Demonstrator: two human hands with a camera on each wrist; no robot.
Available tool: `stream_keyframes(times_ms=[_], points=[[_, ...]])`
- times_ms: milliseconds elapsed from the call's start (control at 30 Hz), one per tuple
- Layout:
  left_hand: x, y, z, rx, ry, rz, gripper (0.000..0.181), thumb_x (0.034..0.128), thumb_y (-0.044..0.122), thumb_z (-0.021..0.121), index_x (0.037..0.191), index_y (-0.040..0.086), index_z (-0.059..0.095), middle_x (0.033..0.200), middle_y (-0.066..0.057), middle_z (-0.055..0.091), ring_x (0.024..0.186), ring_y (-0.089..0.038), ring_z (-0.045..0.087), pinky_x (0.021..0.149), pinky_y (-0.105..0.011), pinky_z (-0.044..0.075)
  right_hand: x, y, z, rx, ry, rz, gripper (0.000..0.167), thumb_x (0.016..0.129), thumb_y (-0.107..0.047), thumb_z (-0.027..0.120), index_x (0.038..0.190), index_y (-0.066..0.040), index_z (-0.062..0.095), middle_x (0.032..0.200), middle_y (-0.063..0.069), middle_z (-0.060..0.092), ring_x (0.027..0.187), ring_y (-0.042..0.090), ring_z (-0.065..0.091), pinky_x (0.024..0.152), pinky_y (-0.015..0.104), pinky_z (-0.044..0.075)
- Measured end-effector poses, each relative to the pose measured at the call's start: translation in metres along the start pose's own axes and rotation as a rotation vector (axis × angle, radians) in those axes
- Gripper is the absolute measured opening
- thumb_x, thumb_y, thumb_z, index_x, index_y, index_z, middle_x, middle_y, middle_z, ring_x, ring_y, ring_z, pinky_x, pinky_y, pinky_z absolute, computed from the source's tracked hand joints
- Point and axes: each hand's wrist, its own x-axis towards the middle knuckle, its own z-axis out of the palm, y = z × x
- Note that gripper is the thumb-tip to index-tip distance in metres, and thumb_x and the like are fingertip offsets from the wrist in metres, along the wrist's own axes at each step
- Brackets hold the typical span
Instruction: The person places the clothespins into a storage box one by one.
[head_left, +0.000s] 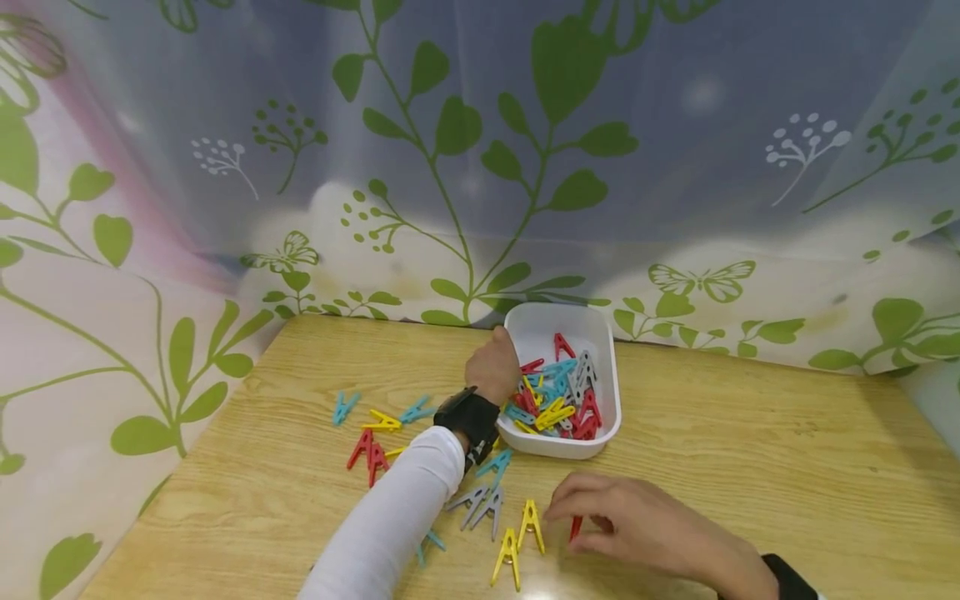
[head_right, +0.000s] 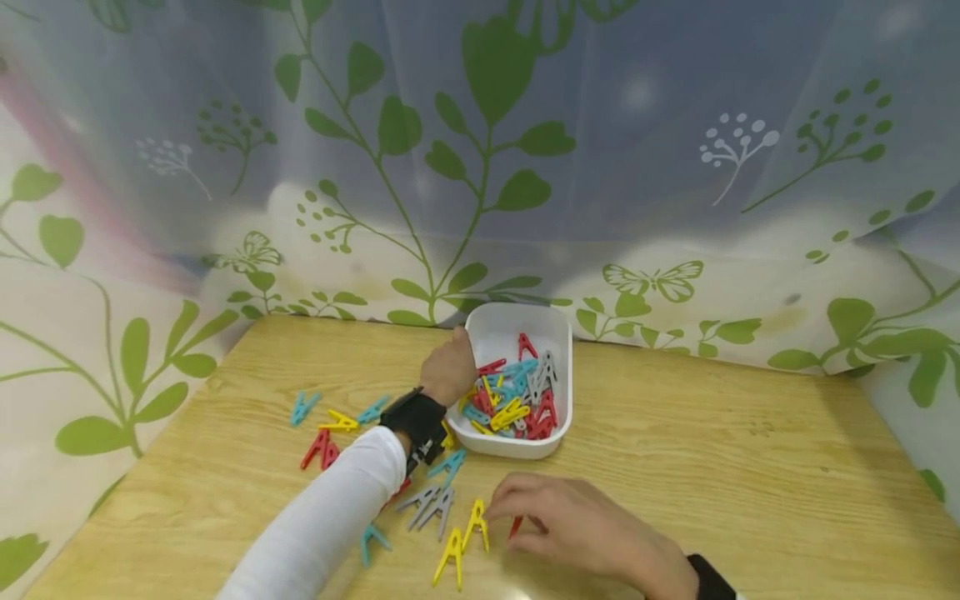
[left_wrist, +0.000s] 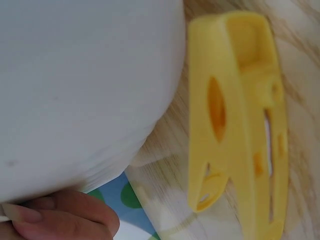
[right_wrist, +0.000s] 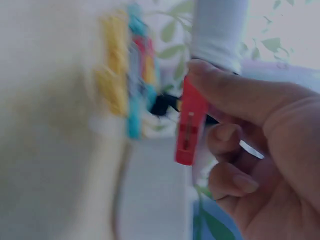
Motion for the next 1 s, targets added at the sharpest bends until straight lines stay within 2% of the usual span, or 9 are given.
stream_keyframes(times_ms=[100,200,300,367,533,633,733,933,1000], points=[[0.0,0.0,0.0,0.001,0.024,-0.004,0.023,0.0939,0.014,0.057,0.112,0.001,0.05,0.078,-0.014,0.066,0.067,-0.03,0.065,0.057,-0.041,0.052,0.012,0.006,-0.023,-0.097,0.132,0.037,0.024,0.088,-0.02,0.07,0.112,-0.02,0.068,0.111,-0.009,0.058,0.063,-0.005,0.045,0.055,0.016,0.042],[0.001,-0.001,0.001,0.007,0.044,-0.008,0.021,0.0941,0.013,0.056,0.111,0.001,0.051,0.076,-0.013,0.065,0.065,-0.029,0.065,0.056,-0.041,0.052,0.025,0.015,-0.044,-0.177,0.243,0.08,0.026,0.086,-0.018,0.072,0.112,-0.017,0.068,0.11,-0.008,0.058,0.067,-0.001,0.048,0.055,0.019,0.043],[0.001,-0.001,0.002,0.011,0.049,-0.011,0.02,0.0944,0.013,0.056,0.11,0.001,0.051,0.076,-0.013,0.066,0.065,-0.029,0.065,0.056,-0.041,0.052,0.037,0.025,-0.058,-0.259,0.325,0.087,0.029,0.085,-0.016,0.074,0.114,-0.014,0.067,0.111,-0.005,0.058,0.07,0.002,0.05,0.056,0.021,0.044],[0.001,-0.001,0.003,0.007,0.044,-0.009,0.019,0.0948,0.013,0.055,0.109,0.001,0.051,0.077,-0.014,0.066,0.066,-0.03,0.065,0.056,-0.041,0.052,0.043,0.031,-0.064,-0.323,0.351,0.08,0.032,0.085,-0.016,0.074,0.116,-0.013,0.067,0.113,-0.002,0.058,0.068,0.004,0.051,0.054,0.021,0.043],[0.0,0.001,0.003,0.003,0.02,-0.003,0.019,0.0954,0.014,0.055,0.11,0.001,0.051,0.078,-0.013,0.066,0.066,-0.03,0.065,0.056,-0.041,0.052,0.048,0.039,-0.069,-0.421,0.355,0.108,0.037,0.087,-0.014,0.072,0.123,-0.01,0.063,0.121,0.005,0.056,0.066,0.005,0.051,0.05,0.022,0.04],[0.001,0.002,0.003,0.008,0.01,0.0,0.021,0.0945,0.014,0.057,0.111,0.002,0.05,0.078,-0.013,0.066,0.067,-0.029,0.066,0.056,-0.041,0.052,0.044,0.04,-0.067,-0.399,0.347,0.139,0.037,0.088,-0.016,0.071,0.124,-0.011,0.063,0.121,0.004,0.056,0.065,0.003,0.049,0.05,0.022,0.04],[0.003,0.002,0.004,0.007,0.013,0.003,0.022,0.0936,0.015,0.058,0.11,0.002,0.05,0.079,-0.013,0.066,0.068,-0.029,0.066,0.056,-0.041,0.052,0.038,0.039,-0.061,-0.334,0.331,0.142,0.033,0.089,-0.015,0.07,0.121,-0.012,0.064,0.12,0.003,0.056,0.07,0.003,0.05,0.053,0.023,0.043],[0.004,0.0,0.005,0.019,0.025,-0.01,0.022,0.093,0.015,0.058,0.109,0.002,0.05,0.079,-0.012,0.066,0.067,-0.028,0.065,0.055,-0.04,0.052,0.028,0.032,-0.041,-0.186,0.219,0.041,0.022,0.088,-0.01,0.07,0.109,-0.015,0.07,0.114,-0.003,0.059,0.087,0.008,0.058,0.066,0.024,0.048],[0.003,0.0,0.006,0.018,0.026,-0.007,0.022,0.0929,0.015,0.059,0.109,0.002,0.05,0.078,-0.012,0.066,0.066,-0.029,0.065,0.055,-0.04,0.052,0.025,0.028,-0.033,-0.162,0.163,-0.008,0.021,0.086,-0.008,0.071,0.106,-0.016,0.07,0.112,-0.005,0.06,0.079,0.003,0.057,0.063,0.02,0.047]])
